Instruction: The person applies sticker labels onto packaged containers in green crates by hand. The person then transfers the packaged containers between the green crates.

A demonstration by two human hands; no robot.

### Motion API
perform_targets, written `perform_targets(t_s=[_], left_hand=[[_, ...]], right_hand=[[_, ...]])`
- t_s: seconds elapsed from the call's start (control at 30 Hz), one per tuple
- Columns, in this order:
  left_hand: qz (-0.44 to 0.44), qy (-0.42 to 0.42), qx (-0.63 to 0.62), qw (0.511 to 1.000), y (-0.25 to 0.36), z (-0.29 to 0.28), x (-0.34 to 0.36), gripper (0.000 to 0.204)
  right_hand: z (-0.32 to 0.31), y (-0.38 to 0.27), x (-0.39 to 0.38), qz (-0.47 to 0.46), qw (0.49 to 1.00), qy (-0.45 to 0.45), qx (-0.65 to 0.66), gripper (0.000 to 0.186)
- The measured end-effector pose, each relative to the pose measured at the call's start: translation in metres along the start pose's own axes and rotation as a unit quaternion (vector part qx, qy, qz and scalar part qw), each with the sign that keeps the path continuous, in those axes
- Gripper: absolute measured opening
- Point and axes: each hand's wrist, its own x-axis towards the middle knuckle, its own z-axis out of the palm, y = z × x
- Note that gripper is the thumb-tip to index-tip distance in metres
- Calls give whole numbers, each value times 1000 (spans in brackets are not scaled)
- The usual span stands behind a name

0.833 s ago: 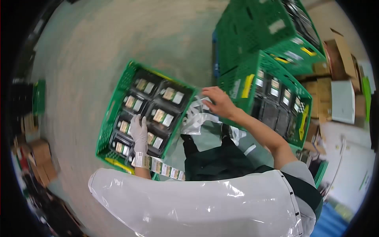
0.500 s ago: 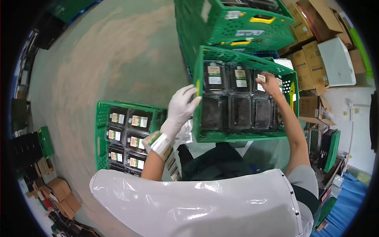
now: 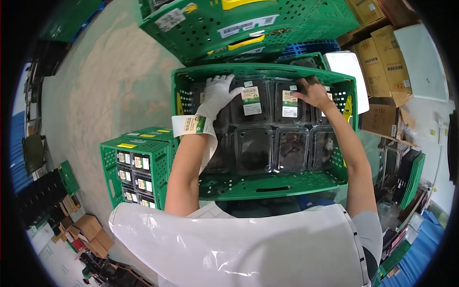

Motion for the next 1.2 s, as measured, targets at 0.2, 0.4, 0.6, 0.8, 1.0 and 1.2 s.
perform_targets(t_s=[0.2, 0.4, 0.6, 0.8, 1.0, 1.2], left_hand=[[-18, -77, -3, 997, 22, 1, 1, 56], [8, -8, -112, 994, 25, 1, -3, 47], [29, 118, -170, 978, 56, -65, -26, 40], [130, 360, -124, 916, 50, -178, -94, 34], [-67, 502, -224, 832, -7, -277, -258, 39], [-309, 563, 1, 766, -113, -268, -468, 37]], right_hand=[[7, 16, -3, -20, 999, -5, -47, 74], [4, 13, 1, -24, 999, 6, 25, 62], [-63, -9, -37, -85, 986, 80, 117, 46], [-158, -102, -87, -130, 971, 194, 46, 39], [-232, -244, -71, -275, 907, 293, 125, 37], [-209, -467, -11, -472, 845, 193, 161, 36]])
